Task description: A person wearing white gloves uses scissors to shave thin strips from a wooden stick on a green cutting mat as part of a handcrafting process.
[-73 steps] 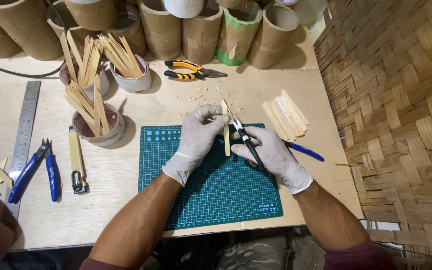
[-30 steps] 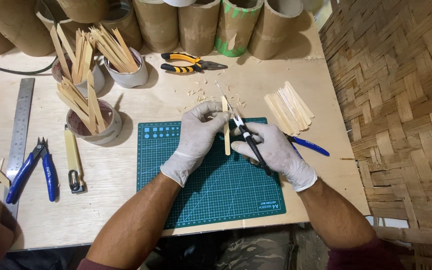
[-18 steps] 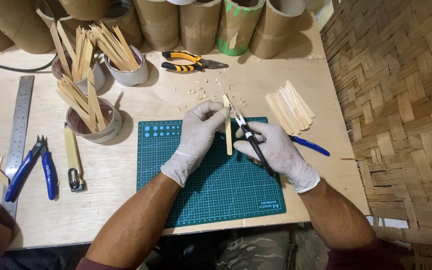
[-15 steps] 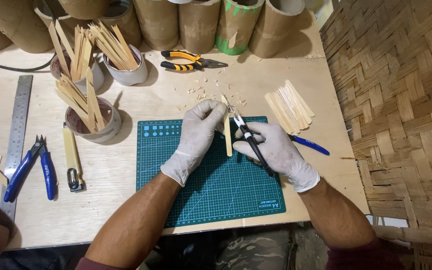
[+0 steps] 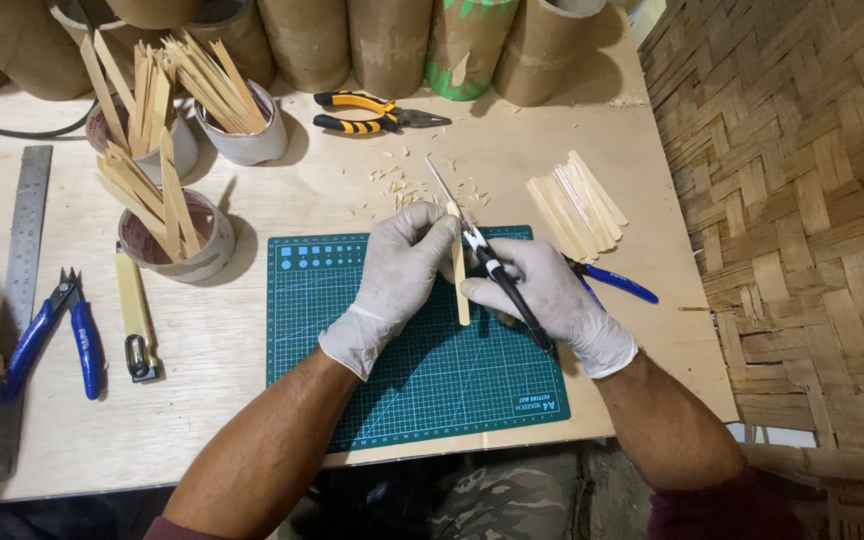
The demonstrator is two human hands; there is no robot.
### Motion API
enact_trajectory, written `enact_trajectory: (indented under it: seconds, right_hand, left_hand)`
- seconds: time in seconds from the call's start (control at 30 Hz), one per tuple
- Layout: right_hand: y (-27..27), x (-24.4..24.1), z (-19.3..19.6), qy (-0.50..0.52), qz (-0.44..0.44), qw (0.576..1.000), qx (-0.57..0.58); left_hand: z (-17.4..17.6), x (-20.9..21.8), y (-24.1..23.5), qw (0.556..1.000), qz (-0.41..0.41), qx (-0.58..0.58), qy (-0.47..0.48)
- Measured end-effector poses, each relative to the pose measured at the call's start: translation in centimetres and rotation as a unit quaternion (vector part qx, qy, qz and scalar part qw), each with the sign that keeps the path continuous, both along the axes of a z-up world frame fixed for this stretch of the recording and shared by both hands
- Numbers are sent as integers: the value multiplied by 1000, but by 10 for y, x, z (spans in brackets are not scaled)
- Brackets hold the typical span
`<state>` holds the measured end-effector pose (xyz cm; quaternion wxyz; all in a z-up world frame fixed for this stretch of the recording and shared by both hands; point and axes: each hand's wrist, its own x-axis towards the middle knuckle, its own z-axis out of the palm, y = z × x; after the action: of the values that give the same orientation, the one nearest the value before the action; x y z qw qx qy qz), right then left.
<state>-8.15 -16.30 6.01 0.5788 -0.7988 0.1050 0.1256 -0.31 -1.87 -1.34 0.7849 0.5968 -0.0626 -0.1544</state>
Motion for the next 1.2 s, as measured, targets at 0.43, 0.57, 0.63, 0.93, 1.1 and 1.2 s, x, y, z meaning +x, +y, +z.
enact_trajectory:
  seconds: [0.43,0.57,0.63,0.93,1.1,1.2]
  right_hand:
    - [15,3,24,82,-26,996,35]
    - [18,3,30,110,-32,993,6]
    - [18,3,30,116,-31,993,-4]
    - [19,1,35,121,-63,990,26]
    - [16,1,25,66,-93,992,46]
    - [15,0,17,46,-81,995,42]
  left_hand:
    - [-18,4,-2,994,36,2,105]
    - [-6,2,-1,990,40,4,134]
    - [-7,3,0,990,40,6,139]
    - [4,2,3,994,32,59,89]
    - [32,-11,4,996,29,-22,85]
    - [21,-7,0,993,39,-49,101]
